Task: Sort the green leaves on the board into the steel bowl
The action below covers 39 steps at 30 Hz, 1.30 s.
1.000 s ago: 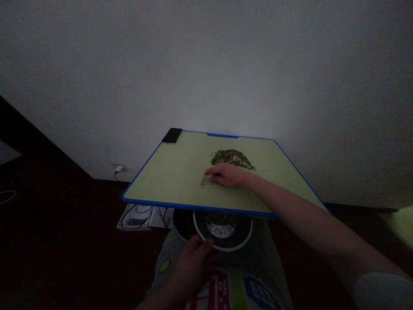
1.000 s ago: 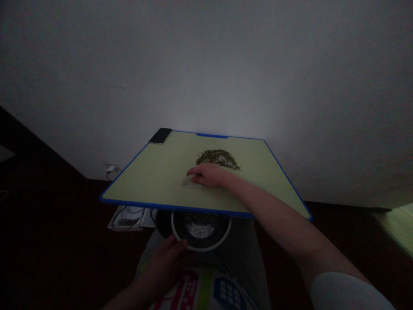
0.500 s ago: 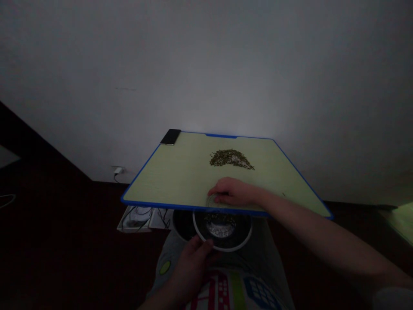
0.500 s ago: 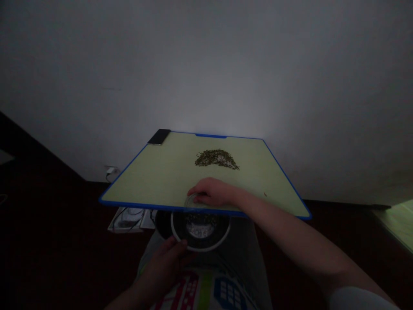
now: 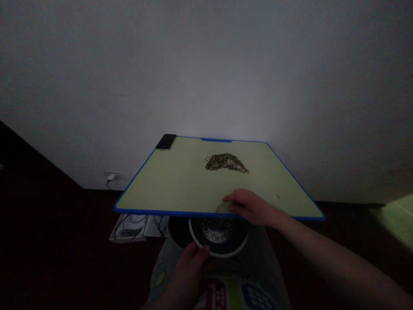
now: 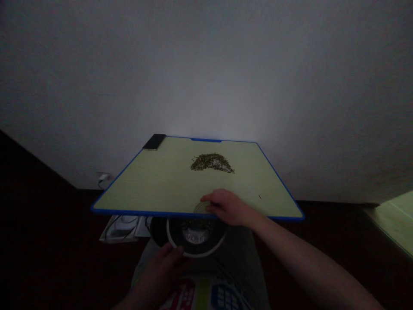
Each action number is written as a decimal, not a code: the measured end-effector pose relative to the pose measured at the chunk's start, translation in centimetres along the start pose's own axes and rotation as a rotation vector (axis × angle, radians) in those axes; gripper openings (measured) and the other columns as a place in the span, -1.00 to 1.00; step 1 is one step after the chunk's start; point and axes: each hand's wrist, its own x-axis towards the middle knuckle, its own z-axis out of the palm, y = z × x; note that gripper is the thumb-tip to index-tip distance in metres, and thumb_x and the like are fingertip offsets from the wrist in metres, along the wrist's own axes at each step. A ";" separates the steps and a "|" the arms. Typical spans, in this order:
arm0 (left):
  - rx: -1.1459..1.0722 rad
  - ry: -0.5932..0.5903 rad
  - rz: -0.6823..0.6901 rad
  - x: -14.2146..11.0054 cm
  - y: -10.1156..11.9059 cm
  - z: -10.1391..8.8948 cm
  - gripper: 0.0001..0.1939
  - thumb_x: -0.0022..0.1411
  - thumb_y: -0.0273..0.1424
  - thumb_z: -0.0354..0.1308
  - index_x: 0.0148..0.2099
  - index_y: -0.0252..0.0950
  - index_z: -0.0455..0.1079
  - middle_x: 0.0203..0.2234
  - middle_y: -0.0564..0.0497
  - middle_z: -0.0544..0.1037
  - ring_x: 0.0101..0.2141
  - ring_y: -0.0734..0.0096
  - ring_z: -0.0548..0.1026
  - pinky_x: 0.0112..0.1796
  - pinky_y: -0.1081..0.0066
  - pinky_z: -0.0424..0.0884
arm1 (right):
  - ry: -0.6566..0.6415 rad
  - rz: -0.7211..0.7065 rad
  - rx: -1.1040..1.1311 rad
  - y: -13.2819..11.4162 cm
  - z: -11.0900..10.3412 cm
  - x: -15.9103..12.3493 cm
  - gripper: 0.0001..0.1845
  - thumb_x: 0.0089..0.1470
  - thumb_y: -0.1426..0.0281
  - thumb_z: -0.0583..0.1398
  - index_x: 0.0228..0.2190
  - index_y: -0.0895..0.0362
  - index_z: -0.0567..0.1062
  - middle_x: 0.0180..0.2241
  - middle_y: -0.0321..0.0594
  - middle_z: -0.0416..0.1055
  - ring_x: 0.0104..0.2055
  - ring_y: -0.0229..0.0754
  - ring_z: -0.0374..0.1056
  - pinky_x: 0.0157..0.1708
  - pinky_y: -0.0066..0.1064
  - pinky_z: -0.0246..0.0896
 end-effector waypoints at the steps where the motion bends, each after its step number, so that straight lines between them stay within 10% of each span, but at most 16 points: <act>1: 0.008 0.003 -0.009 0.0 0.1 0.0 -0.80 0.02 -0.33 0.31 -0.25 -0.21 0.47 -0.21 -0.05 0.69 -0.12 0.07 0.60 -0.16 0.20 0.49 | 0.031 0.047 0.011 0.7 -0.5 -0.4 -0.65 0.22 0.28 0.08 -0.05 0.14 0.48 -0.26 -0.08 0.50 -0.22 -0.14 0.38 -0.19 -0.32 0.23; 13: 0.019 -0.027 0.006 0.4 0.1 0.4 -0.85 0.03 -0.33 0.31 -0.28 -0.18 0.52 -0.28 0.01 0.71 -0.09 0.11 0.59 -0.05 0.20 0.43 | 0.341 0.519 -0.053 9.8 -6.1 -4.6 -0.57 0.13 0.15 0.07 -0.09 0.13 0.48 -0.52 -0.25 0.37 -0.51 -0.19 0.25 -0.51 -0.38 0.15; 39: 0.098 -0.131 -0.118 8.3 -5.5 4.0 -0.72 0.00 -0.55 0.24 -0.17 -0.30 0.50 -0.16 -0.15 0.64 -0.13 0.15 0.57 0.00 0.15 0.40 | 0.439 0.533 -0.134 11.3 -5.3 -4.2 -0.56 0.12 0.18 0.08 -0.08 0.17 0.51 -0.55 -0.25 0.39 -0.52 -0.18 0.26 -0.46 -0.37 0.14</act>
